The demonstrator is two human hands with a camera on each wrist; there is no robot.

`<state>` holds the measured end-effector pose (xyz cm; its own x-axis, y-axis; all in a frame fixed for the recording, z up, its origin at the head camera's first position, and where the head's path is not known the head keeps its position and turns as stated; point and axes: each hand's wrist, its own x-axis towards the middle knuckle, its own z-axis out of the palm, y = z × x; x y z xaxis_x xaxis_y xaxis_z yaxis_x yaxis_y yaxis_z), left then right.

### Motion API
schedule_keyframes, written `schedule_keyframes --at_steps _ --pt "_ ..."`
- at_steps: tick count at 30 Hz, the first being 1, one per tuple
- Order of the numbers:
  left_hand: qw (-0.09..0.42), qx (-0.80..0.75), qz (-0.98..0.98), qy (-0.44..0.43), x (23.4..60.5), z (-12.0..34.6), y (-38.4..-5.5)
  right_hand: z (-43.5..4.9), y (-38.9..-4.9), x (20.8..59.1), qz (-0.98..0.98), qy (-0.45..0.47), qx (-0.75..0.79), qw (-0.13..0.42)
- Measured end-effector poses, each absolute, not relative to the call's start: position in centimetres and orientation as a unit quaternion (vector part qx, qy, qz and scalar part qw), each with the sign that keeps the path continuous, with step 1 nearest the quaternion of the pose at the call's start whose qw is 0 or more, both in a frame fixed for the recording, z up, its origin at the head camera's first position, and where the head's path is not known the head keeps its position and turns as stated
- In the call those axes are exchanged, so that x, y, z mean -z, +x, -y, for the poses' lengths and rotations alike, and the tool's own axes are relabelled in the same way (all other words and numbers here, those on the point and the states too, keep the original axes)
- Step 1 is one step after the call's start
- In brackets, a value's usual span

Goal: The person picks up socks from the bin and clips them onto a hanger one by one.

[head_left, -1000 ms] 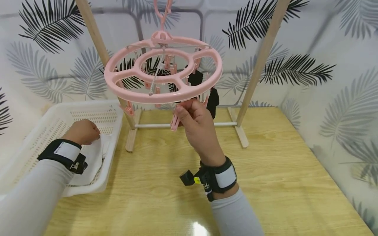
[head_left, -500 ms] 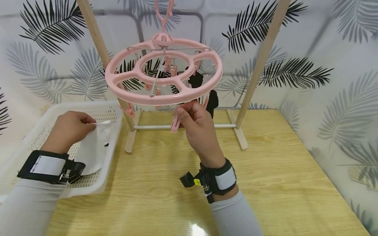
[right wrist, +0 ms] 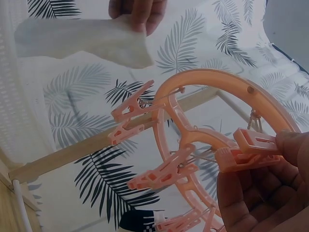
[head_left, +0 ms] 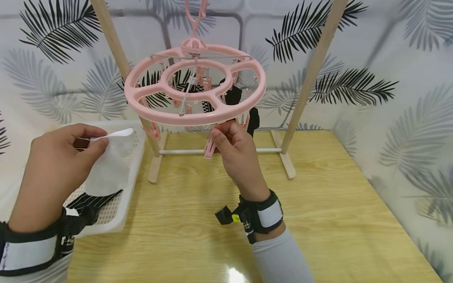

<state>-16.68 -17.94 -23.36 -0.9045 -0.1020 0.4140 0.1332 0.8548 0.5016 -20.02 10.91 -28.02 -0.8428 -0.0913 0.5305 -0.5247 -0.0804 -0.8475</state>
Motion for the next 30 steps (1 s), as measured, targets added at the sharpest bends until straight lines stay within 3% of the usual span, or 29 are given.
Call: schedule_keyframes --at_steps 7,21,26,30 --pt "0.246 0.308 0.916 -0.081 24.0 13.7 -13.9 -11.0 -20.0 27.9 0.660 0.235 -0.696 0.156" --pt "0.147 0.386 0.889 -0.198 27.4 6.7 -15.6 -10.5 -20.0 28.0 0.643 0.247 -0.710 0.147" --pt "0.126 0.413 0.877 -0.210 27.9 5.6 -16.0 -10.6 -19.9 28.1 0.663 0.234 -0.693 0.161" --pt "0.139 0.438 0.863 -0.212 28.2 5.2 -16.2 -10.8 -19.9 28.1 0.679 0.232 -0.675 0.171"
